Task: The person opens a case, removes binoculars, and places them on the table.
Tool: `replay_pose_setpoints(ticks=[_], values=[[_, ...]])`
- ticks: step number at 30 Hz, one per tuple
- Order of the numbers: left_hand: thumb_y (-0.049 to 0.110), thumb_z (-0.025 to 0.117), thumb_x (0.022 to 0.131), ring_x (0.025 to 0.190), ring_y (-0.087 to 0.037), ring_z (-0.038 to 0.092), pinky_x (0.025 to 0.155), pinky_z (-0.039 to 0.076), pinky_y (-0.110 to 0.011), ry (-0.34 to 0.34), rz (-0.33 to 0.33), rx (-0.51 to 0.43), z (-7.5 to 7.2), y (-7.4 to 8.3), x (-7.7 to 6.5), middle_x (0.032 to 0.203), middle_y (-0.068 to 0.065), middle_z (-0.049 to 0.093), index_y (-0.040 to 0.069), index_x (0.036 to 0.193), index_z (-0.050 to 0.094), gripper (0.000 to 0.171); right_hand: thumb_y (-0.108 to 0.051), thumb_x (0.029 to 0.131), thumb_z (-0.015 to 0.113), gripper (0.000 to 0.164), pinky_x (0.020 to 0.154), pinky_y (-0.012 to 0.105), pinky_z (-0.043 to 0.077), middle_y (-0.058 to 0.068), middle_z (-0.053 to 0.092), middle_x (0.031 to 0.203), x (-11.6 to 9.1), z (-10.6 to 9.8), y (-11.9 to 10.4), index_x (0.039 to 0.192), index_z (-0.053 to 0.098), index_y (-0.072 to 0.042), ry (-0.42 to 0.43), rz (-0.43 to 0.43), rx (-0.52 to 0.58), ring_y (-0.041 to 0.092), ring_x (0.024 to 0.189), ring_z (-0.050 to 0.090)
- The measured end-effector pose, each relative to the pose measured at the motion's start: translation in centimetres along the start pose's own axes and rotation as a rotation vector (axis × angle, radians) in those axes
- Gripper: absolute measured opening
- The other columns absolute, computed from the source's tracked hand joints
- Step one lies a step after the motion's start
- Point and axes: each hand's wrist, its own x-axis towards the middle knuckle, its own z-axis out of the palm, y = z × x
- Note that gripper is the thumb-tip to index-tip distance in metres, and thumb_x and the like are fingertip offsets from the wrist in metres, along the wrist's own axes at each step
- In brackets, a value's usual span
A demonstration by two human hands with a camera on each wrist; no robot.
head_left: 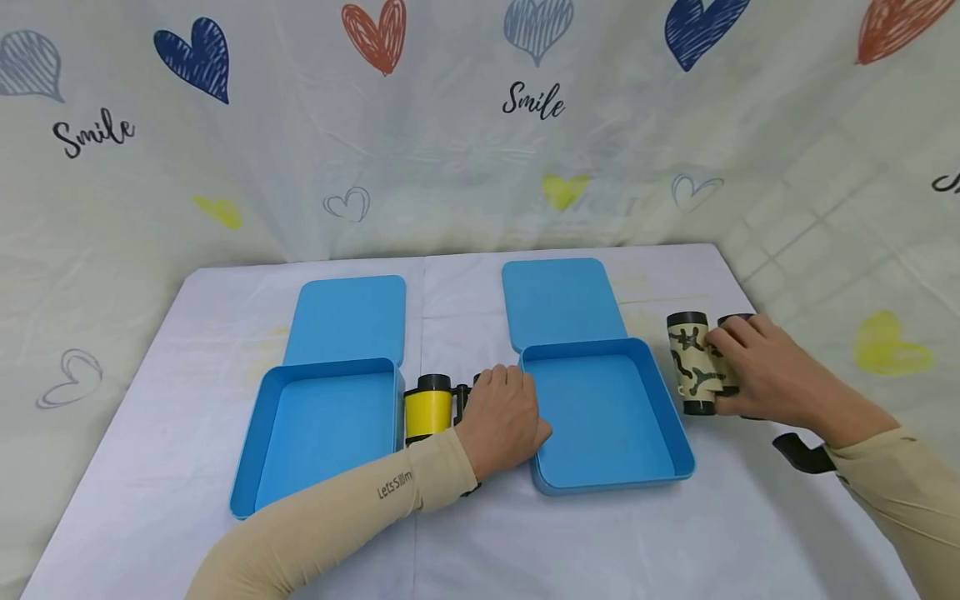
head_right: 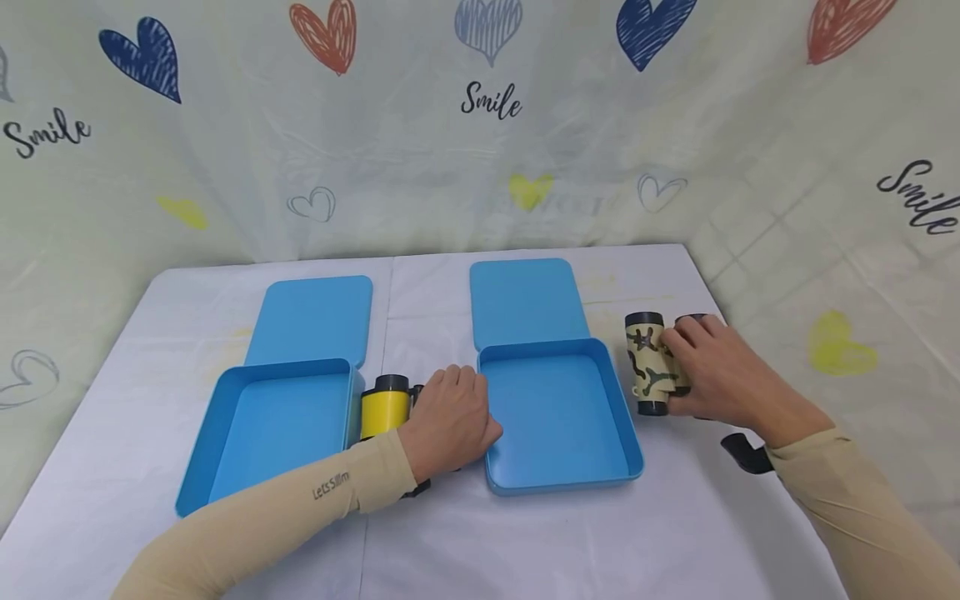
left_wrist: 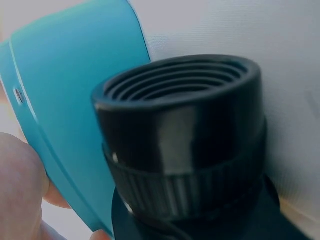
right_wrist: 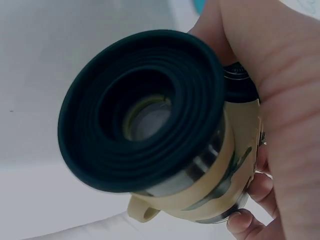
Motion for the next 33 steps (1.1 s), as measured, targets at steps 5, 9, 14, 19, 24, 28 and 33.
replay_pose_setpoints(ticks=[5,9,14,19,24,28,33], values=[[0.04,0.061,0.091,0.06,-0.013,0.038,0.06,0.016,-0.025,0.004,0.001,0.004,-0.1,0.0,0.0,0.064,0.002,0.043,0.017,0.071,0.052,0.032,-0.032,0.05,0.094,0.08,0.077,0.05,0.045,0.016,0.059,0.11,-0.3,1.0,0.4,0.115,0.058,-0.004,-0.022,0.004,0.011,0.035,0.095,0.051],[0.04,0.061,0.091,0.061,-0.014,0.039,0.06,0.017,-0.025,-0.008,0.001,0.003,-0.1,0.0,0.0,0.064,0.002,0.043,0.017,0.071,0.051,0.032,-0.035,0.05,0.096,0.082,0.079,0.053,0.047,0.017,0.06,0.111,-0.4,1.6,0.5,0.117,0.058,-0.005,-0.054,0.023,0.014,0.037,0.098,0.053],[0.041,0.061,0.091,0.061,-0.014,0.04,0.059,0.02,-0.025,-0.012,0.002,0.002,0.2,0.0,0.0,0.065,0.002,0.044,0.017,0.071,0.053,0.033,-0.037,0.051,0.098,0.084,0.08,0.056,0.049,0.017,0.06,0.112,-0.6,2.3,0.6,0.118,0.058,-0.006,-0.089,0.034,0.02,0.041,0.102,0.056],[0.041,0.061,0.091,0.061,-0.014,0.041,0.058,0.023,-0.025,-0.004,0.008,0.007,0.4,-0.1,0.0,0.065,0.003,0.046,0.017,0.072,0.053,0.032,-0.036,0.052,0.096,0.082,0.08,0.056,0.051,0.017,0.06,0.111,-0.7,2.7,0.6,0.118,0.059,-0.006,-0.103,0.036,0.019,0.041,0.102,0.056],[0.042,0.06,0.092,0.062,-0.014,0.042,0.057,0.027,-0.025,-0.006,0.012,0.019,0.5,-0.1,0.0,0.066,0.003,0.047,0.017,0.073,0.054,0.032,-0.035,0.052,0.095,0.082,0.08,0.056,0.051,0.017,0.06,0.112,-0.8,2.9,0.6,0.119,0.058,-0.005,-0.106,0.04,0.015,0.041,0.102,0.056],[0.043,0.06,0.092,0.062,-0.014,0.043,0.058,0.03,-0.025,-0.009,0.015,0.024,0.3,-0.1,0.0,0.066,0.002,0.048,0.017,0.074,0.055,0.032,-0.035,0.053,0.094,0.082,0.08,0.056,0.051,0.018,0.061,0.113,-0.8,3.0,0.7,0.12,0.058,-0.005,-0.113,0.039,0.014,0.042,0.102,0.056],[0.042,0.061,0.092,0.061,-0.014,0.041,0.058,0.028,-0.025,-0.014,0.017,0.018,0.3,-0.1,0.1,0.066,0.002,0.048,0.016,0.074,0.055,0.032,-0.038,0.057,0.095,0.084,0.083,0.058,0.051,0.022,0.061,0.118,-0.7,3.0,0.8,0.123,0.058,-0.003,-0.169,0.047,0.012,0.044,0.104,0.057]])
